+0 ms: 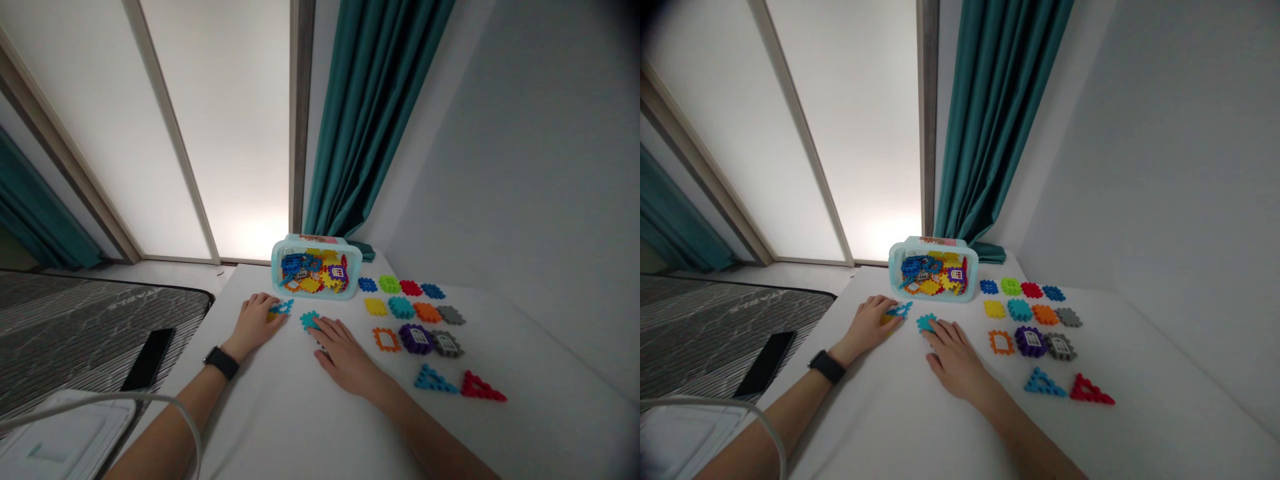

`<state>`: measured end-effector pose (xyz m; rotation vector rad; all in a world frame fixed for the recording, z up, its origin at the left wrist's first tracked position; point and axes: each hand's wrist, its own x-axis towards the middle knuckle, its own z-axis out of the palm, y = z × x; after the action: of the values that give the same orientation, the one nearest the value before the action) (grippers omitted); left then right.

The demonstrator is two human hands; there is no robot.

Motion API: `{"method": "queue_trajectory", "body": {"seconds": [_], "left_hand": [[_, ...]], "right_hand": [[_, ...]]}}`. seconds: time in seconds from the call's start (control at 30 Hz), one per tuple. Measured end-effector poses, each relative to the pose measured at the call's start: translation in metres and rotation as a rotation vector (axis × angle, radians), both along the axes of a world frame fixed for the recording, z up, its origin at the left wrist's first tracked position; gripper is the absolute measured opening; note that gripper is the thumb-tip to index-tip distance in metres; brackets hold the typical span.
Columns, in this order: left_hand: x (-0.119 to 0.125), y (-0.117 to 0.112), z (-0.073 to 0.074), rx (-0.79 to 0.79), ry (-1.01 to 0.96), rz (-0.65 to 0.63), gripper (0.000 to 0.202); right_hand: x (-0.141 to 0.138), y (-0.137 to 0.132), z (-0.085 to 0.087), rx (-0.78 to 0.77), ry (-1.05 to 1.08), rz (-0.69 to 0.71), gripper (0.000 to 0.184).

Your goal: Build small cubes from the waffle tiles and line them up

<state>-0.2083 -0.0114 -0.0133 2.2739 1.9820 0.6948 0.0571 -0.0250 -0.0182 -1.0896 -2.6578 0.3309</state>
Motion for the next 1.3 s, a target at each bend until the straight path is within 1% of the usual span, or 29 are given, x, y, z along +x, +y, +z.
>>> {"method": "queue_trajectory", "body": {"seconds": [0.07, 0.17, 0.27, 0.4, 0.47, 0.57, 0.63, 0.77, 0.9, 0.97, 1.07, 1.17, 1.3], "left_hand": [[0.005, 0.001, 0.001, -0.018, 0.032, 0.026, 0.031], [0.010, 0.004, 0.003, -0.044, 0.082, 0.038, 0.024], [0.014, 0.007, 0.007, -0.053, 0.123, -0.006, 0.018], [0.021, 0.008, 0.015, -0.029, 0.149, -0.081, 0.017], [0.026, 0.006, 0.019, 0.065, 0.217, -0.146, 0.015], [0.032, 0.002, 0.024, 0.294, 0.348, -0.260, 0.018], [0.036, 0.000, 0.027, 0.417, 0.382, -0.303, 0.018], [0.043, -0.006, 0.028, 0.586, 0.334, -0.351, 0.020], [0.050, -0.015, 0.027, 0.686, 0.242, -0.430, 0.020], [0.053, -0.019, 0.026, 0.708, 0.232, -0.478, 0.022], [0.055, -0.024, 0.025, 0.723, 0.224, -0.529, 0.023], [0.055, -0.026, 0.024, 0.727, 0.185, -0.541, 0.026], [0.057, -0.030, 0.025, 0.695, 0.149, -0.568, 0.028]], "right_hand": [[0.000, -0.001, -0.002, 0.015, 0.009, -0.004, 0.052], [0.001, -0.002, -0.004, 0.032, 0.023, 0.002, 0.052], [0.002, -0.002, -0.004, 0.048, 0.060, 0.010, 0.050], [0.004, -0.003, -0.007, 0.067, 0.137, 0.017, 0.048], [0.006, -0.003, -0.007, 0.071, 0.185, 0.013, 0.049], [0.007, -0.004, -0.007, 0.070, 0.277, -0.018, 0.053], [0.008, -0.005, -0.004, 0.080, 0.339, -0.052, 0.054], [0.010, -0.006, 0.004, 0.143, 0.440, -0.105, 0.053], [0.014, -0.004, 0.010, 0.246, 0.520, -0.120, 0.051], [0.015, -0.002, 0.011, 0.304, 0.543, -0.105, 0.048], [0.016, 0.001, 0.009, 0.381, 0.564, -0.056, 0.038], [0.018, 0.004, 0.009, 0.433, 0.553, 0.004, 0.031], [0.022, 0.005, 0.012, 0.491, 0.520, 0.050, 0.028]]}}
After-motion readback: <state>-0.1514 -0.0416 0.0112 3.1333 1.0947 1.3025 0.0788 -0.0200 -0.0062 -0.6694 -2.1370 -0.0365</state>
